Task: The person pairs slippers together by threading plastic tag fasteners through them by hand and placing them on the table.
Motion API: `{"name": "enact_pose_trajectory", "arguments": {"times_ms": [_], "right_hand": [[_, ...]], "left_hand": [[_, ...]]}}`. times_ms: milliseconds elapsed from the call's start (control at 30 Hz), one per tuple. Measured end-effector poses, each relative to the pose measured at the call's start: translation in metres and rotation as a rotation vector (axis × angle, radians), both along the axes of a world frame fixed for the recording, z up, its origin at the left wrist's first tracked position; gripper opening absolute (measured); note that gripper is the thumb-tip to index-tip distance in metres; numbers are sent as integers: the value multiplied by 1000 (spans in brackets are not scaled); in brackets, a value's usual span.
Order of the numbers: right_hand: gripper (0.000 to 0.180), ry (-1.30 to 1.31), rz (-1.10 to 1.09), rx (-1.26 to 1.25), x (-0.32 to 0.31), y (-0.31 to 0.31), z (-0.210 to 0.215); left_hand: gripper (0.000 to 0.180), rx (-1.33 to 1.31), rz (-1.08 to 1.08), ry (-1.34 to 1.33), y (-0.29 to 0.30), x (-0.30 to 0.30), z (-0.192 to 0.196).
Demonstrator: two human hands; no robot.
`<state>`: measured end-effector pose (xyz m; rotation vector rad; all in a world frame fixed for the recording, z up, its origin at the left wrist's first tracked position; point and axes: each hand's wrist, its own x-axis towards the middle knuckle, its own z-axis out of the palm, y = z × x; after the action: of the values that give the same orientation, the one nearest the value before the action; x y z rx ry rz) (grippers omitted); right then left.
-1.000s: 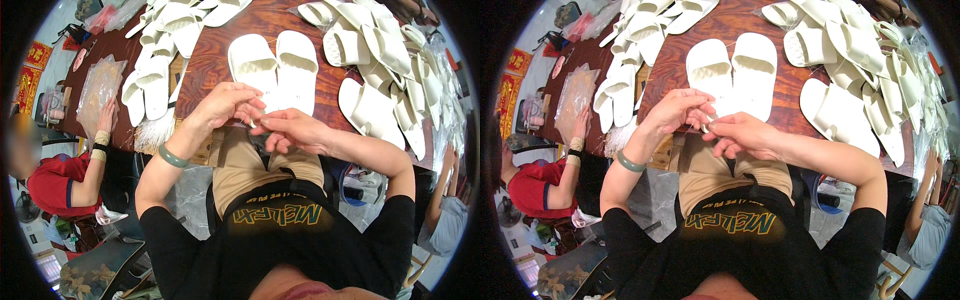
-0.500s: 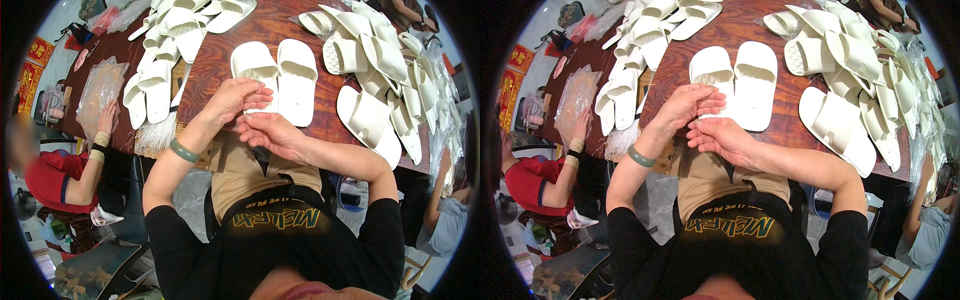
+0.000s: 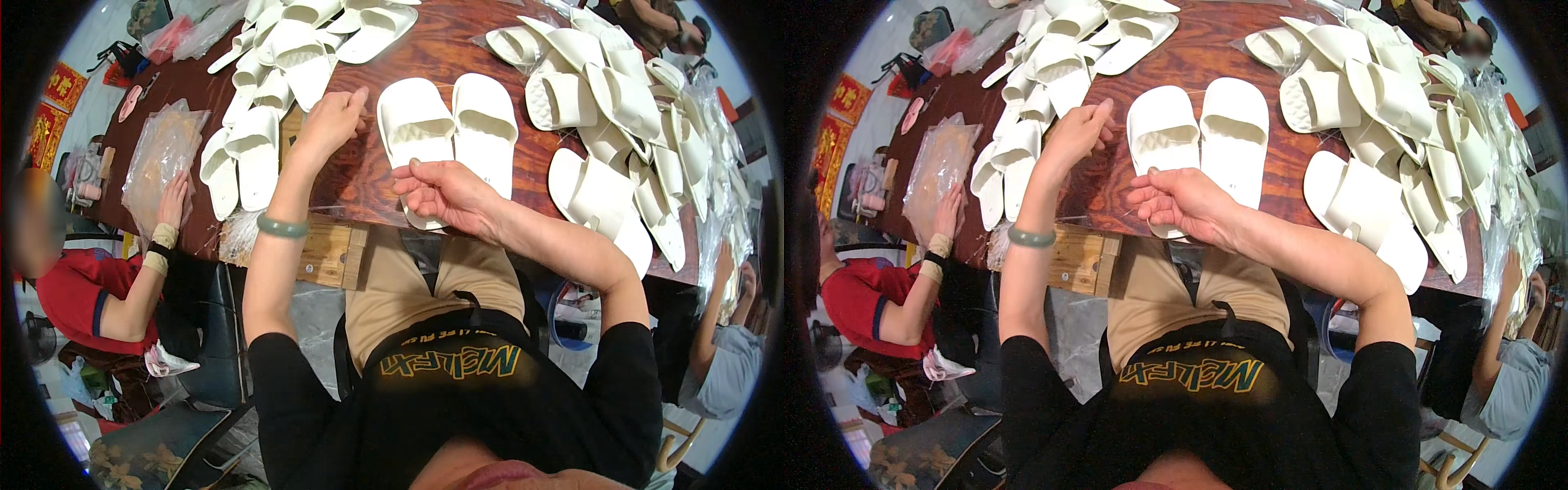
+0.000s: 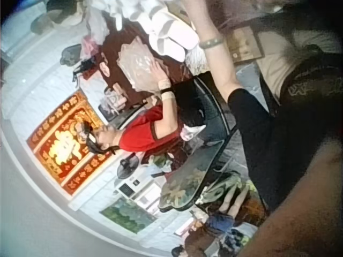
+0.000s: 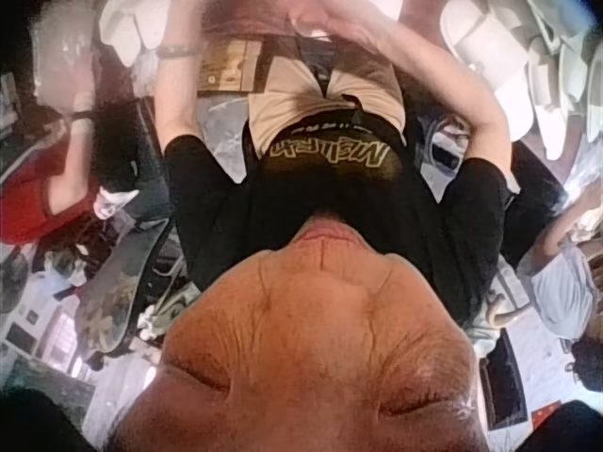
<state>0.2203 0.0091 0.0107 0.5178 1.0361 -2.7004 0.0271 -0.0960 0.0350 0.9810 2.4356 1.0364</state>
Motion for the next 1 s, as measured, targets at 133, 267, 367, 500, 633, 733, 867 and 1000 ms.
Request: {"name": "enact_pose_trajectory", "arguments": {"times_ms": [133,267,367,500,633,733,867,1000], "right_hand": [[27,-19,-30,56,-8,3,-2],[27,-48,-27,64,-10,7,-2],[28,-59,-42,68,-13,5,3],[27,-43,7,126,-20,13,5],[27,-84,-33,229,-25,32,5],[29,-128,-76,269,-29,35,8],[31,-96,-47,278,-28,40,-1],[30,-55,-26,276,-35,33,-12]], "left_hand": [[70,-176,20,-51,33,-31,-21],[67,-117,-52,-115,55,-31,-18],[49,-102,-76,-64,66,-38,-24],[32,41,-199,-47,71,-51,-42],[26,87,-248,-91,68,-48,-42],[35,104,-228,-94,76,-55,-42],[55,-54,-222,162,117,-47,-27],[51,-34,-364,277,128,-45,-38]]}}
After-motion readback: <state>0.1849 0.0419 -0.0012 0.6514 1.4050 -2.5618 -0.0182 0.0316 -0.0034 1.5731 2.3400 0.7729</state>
